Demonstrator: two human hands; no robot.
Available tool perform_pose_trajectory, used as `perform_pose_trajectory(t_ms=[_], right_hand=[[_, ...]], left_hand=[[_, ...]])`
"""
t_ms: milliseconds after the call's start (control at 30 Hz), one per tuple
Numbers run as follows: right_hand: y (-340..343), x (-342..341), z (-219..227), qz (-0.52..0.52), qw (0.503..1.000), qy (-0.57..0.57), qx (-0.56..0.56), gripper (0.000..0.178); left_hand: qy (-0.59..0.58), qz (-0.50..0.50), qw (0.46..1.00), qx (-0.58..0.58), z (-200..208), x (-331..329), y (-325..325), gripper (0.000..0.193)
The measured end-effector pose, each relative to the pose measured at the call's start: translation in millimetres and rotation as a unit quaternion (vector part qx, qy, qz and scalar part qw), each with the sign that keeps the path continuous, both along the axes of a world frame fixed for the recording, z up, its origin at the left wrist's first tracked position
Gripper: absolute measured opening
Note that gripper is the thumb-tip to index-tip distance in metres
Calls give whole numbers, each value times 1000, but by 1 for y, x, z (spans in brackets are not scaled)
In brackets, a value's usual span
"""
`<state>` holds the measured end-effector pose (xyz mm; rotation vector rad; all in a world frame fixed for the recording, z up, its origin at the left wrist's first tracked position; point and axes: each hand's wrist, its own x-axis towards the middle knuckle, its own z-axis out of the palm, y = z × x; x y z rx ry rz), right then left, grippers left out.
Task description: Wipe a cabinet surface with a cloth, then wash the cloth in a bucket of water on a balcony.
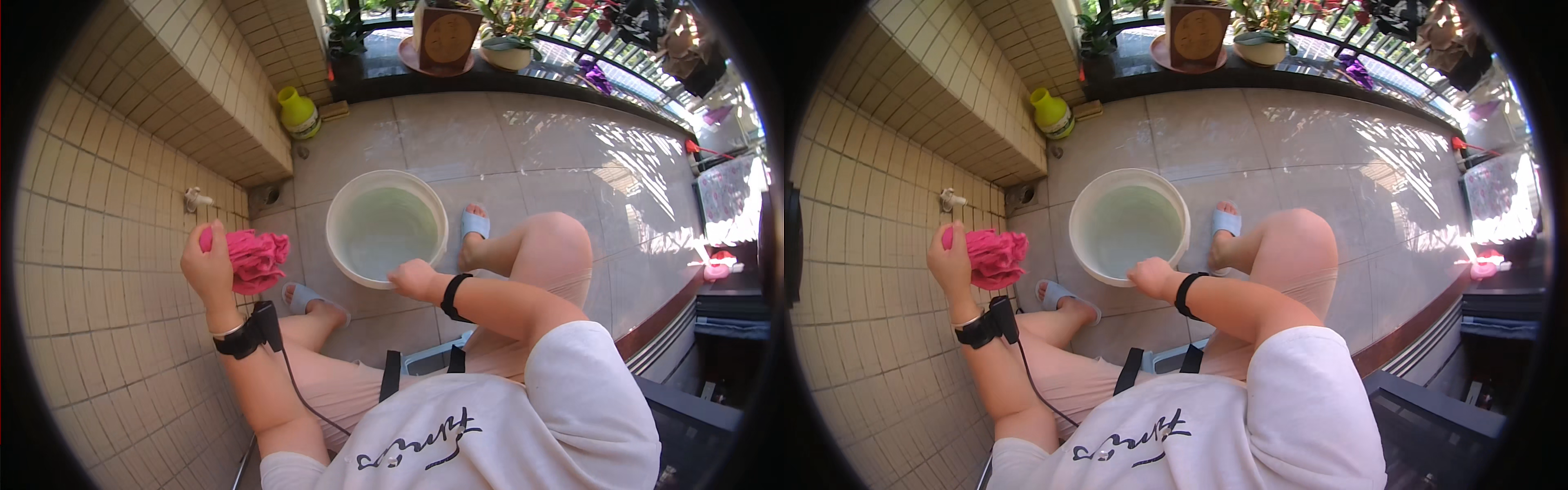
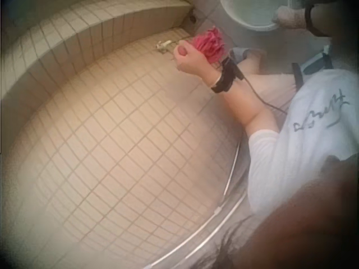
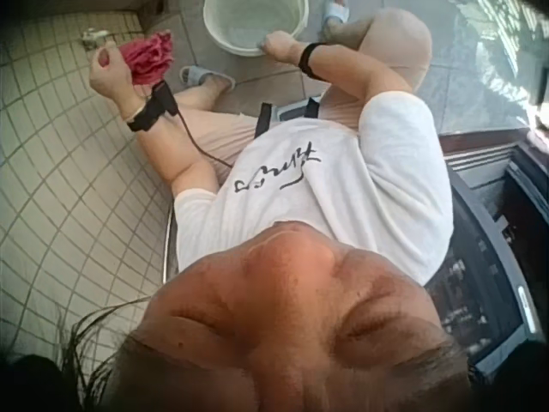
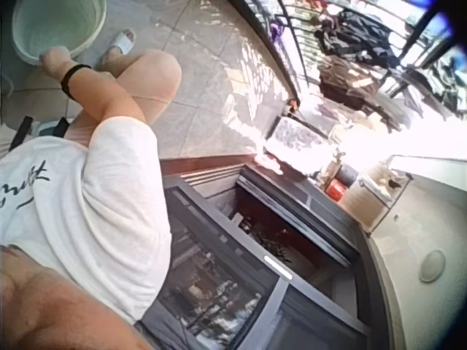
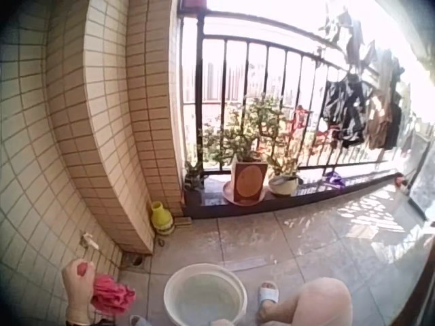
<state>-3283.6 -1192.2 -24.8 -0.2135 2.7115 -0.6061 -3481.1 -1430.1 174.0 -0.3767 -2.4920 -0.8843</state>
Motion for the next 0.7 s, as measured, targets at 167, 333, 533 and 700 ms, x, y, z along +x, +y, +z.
perform_pose_trajectory(t_ms=[167,333,533,700], right_hand=[[81,-97,60,-251,964,15,-91,37],[164,-118,88,-357,929,45,-86,49],[249,-80,193,-346,927,137,-33,45],[312,14,223,-418,872,252,21,40]], left_hand=[[-17,-48,998,33,-5,0,16,23],[-1,-66,998,18,-1,2,34,22],[-28,-115,993,7,-4,-5,64,22],[-25,-136,990,-12,-10,-9,81,24]])
